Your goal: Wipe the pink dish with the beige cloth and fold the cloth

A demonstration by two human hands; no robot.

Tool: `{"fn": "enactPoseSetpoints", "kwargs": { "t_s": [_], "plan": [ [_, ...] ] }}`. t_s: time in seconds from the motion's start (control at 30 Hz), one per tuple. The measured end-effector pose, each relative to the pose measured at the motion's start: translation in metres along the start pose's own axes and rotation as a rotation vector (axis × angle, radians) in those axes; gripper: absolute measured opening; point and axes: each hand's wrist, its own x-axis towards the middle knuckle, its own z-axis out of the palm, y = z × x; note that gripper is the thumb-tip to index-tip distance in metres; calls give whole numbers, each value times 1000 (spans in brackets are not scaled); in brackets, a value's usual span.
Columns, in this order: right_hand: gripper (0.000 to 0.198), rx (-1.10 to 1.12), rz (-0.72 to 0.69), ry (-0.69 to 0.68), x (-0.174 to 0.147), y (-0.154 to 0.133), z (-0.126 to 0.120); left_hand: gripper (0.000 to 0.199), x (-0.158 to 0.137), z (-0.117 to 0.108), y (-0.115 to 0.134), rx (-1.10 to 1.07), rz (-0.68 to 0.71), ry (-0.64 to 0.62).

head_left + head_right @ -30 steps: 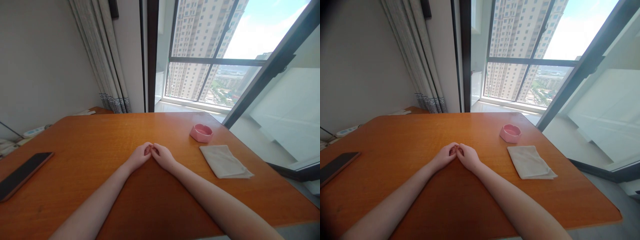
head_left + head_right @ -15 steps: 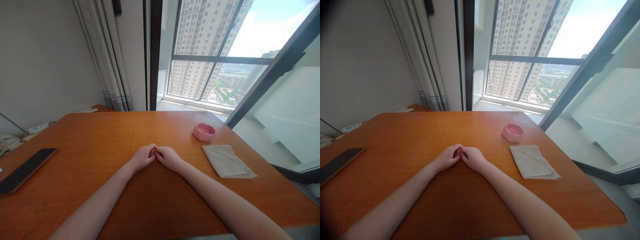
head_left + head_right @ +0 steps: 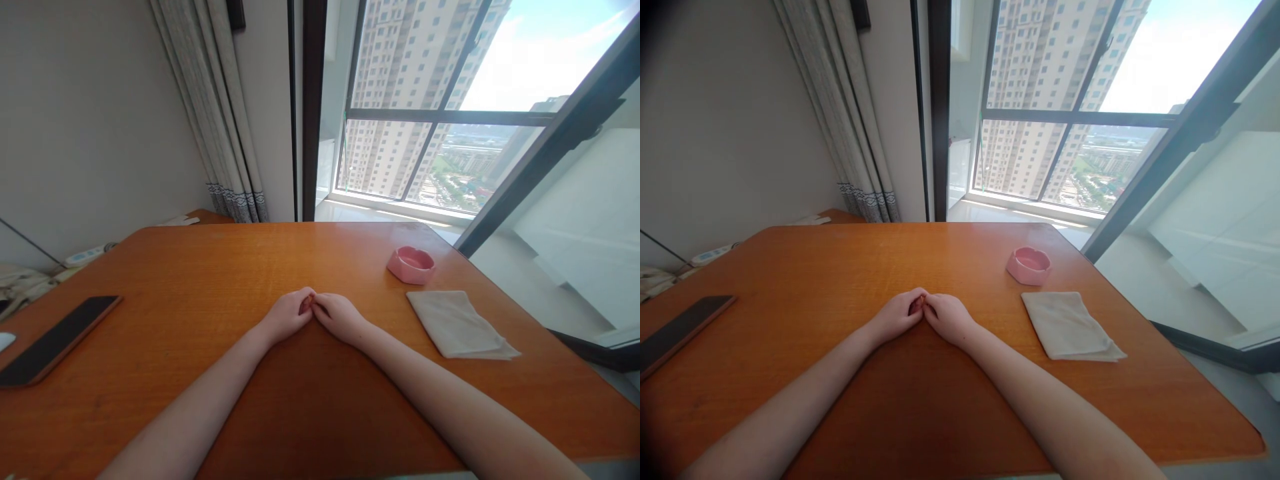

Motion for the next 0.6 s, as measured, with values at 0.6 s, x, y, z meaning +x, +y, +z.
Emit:
{"fn": "enactPoseSetpoints", "kwargs": {
  "t_s": [0.6],
  "plan": [
    [21,-26,1,12,-2,-1,0,4,-1,3,-2,16,32,20]
  ]
}}
